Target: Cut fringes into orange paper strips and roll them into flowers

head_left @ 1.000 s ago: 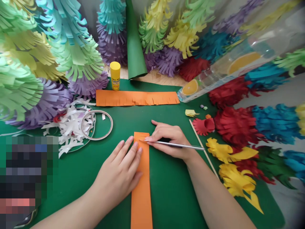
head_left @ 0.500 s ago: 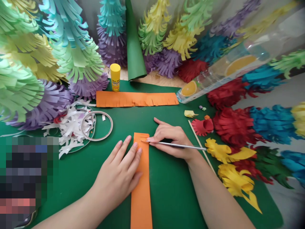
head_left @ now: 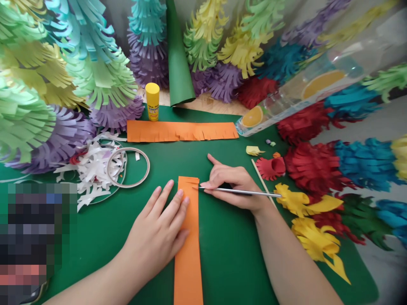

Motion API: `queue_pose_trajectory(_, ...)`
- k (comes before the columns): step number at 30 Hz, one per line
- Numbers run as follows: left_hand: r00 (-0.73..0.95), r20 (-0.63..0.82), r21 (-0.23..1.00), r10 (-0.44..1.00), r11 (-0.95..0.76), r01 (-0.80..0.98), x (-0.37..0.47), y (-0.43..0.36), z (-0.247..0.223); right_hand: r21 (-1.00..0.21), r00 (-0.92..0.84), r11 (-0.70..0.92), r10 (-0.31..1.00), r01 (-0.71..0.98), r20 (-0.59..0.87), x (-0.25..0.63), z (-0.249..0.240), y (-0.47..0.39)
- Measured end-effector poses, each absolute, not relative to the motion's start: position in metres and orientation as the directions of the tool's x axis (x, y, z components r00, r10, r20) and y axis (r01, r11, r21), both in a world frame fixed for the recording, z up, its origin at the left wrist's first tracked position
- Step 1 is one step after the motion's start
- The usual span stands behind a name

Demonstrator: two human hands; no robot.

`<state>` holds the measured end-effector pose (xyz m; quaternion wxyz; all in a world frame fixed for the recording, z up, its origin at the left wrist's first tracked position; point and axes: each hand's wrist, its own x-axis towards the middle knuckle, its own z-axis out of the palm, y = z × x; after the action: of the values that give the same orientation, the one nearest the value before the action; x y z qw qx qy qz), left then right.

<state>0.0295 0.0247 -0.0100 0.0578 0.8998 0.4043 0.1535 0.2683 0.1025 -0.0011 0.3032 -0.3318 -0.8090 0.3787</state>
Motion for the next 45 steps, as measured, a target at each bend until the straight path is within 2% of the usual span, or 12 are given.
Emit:
queue_pose_trajectory(22, 0.629, 0.231, 0.237, 0.742, -0.67, 0.703, 0.0289, 0.0253, -0.0099, -0.834, -0.598, 0.477, 0.765, 0.277, 0.238, 0.2707, 0.0007, 0.1033)
queue_pose_trajectory(29, 0.673, 0.245, 0.197, 0.698, -0.716, 0.67, 0.0281, 0.0257, -0.0111, -0.926, -0.413, 0.337, 0.877, 0.169, 0.244, 0.2684, -0.0017, 0.1021)
queue_pose_trajectory(33, 0.714, 0.262, 0.182, 0.65, -0.76, 0.625, 0.0277, 0.0272, -0.0113, -0.902, -0.453, 0.378, 0.855, 0.207, 0.254, 0.2682, -0.0044, 0.1024)
queue_pose_trajectory(39, 0.709, 0.27, 0.205, 0.652, -0.758, 0.619, 0.0276, 0.0297, -0.009, -0.868, -0.493, 0.424, 0.831, 0.261, 0.257, 0.2687, -0.0048, 0.103)
queue_pose_trajectory(45, 0.721, 0.276, 0.176, 0.636, -0.77, 0.613, 0.0276, 0.0303, -0.0065, -0.831, -0.525, 0.461, 0.813, 0.312, 0.254, 0.2647, -0.0054, 0.1016)
